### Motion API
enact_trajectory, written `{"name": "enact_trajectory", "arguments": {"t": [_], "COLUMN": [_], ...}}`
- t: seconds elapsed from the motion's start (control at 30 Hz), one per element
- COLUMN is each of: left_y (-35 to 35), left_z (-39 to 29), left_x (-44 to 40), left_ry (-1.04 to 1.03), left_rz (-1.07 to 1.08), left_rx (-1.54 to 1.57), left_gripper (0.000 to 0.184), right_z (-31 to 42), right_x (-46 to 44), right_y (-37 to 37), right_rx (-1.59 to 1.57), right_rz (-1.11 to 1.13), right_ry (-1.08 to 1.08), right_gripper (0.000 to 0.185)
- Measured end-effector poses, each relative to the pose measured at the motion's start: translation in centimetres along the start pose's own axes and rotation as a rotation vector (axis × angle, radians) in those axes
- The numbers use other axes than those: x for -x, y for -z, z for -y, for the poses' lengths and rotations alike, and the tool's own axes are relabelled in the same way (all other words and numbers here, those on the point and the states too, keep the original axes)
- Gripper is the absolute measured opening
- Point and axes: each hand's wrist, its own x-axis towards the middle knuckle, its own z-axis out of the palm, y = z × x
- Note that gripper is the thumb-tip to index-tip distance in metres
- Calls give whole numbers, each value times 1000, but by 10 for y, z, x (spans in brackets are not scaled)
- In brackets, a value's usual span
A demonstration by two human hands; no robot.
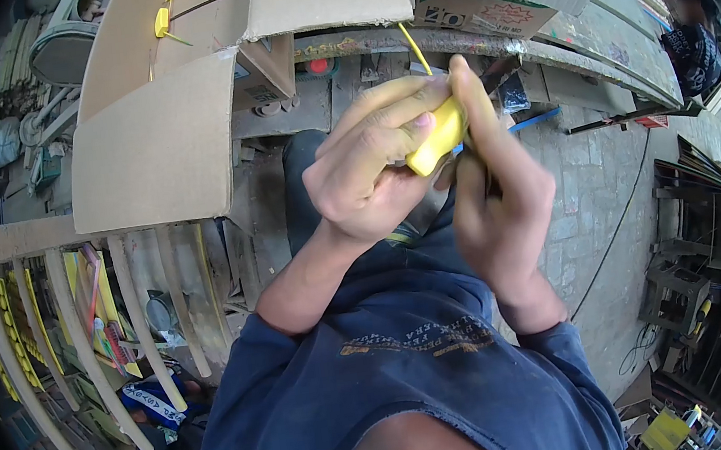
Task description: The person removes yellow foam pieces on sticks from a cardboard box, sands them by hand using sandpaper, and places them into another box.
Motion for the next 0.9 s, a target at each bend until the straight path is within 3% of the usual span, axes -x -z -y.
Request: {"name": "enact_trajectory", "arguments": {"t": [0.13, 0.17, 0.23, 0.5, 0.6, 0.7, 0.77, 0.8, 0.9], "left_y": [2, 4, 7, 5, 1, 0, 0, 1, 4], "left_z": [-9, -10, -15, -15, -17, -21, -25, -24, -26], "left_x": [-2, -3, -2, 7, 6, 11, 9, 10, 10], "left_ry": [113, 231, 481, 907, 1001, 1096, 1102, 1069, 988], "left_rz": [-14, -20, -30, -16, -10, -29, -57, -81, 18], "left_rx": [174, 273, 478, 1111, 1095, 1112, 999, 1034, 863], "left_gripper": [32, 33, 36, 44, 44, 39, 37, 28, 27], "right_z": [-19, -10, -11, -19, -13, -14, -18, -16, -12], "right_x": [-13, -8, -6, 5, 12, 18, 17, 17, 13], "right_y": [10, 15, 26, 31, 9, 5, -1, -3, -2], "right_rx": [-177, -334, -443, -500, -441, -135, -52, -37, -8], "right_rz": [-41, -111, -116, -137, -159, -103, -61, -57, -42], "right_ry": [-7, -80, -12, -117, -54, 65, 204, 195, 158], "right_gripper": [48, 47, 42, 41, 42, 44, 49, 52, 55]}}
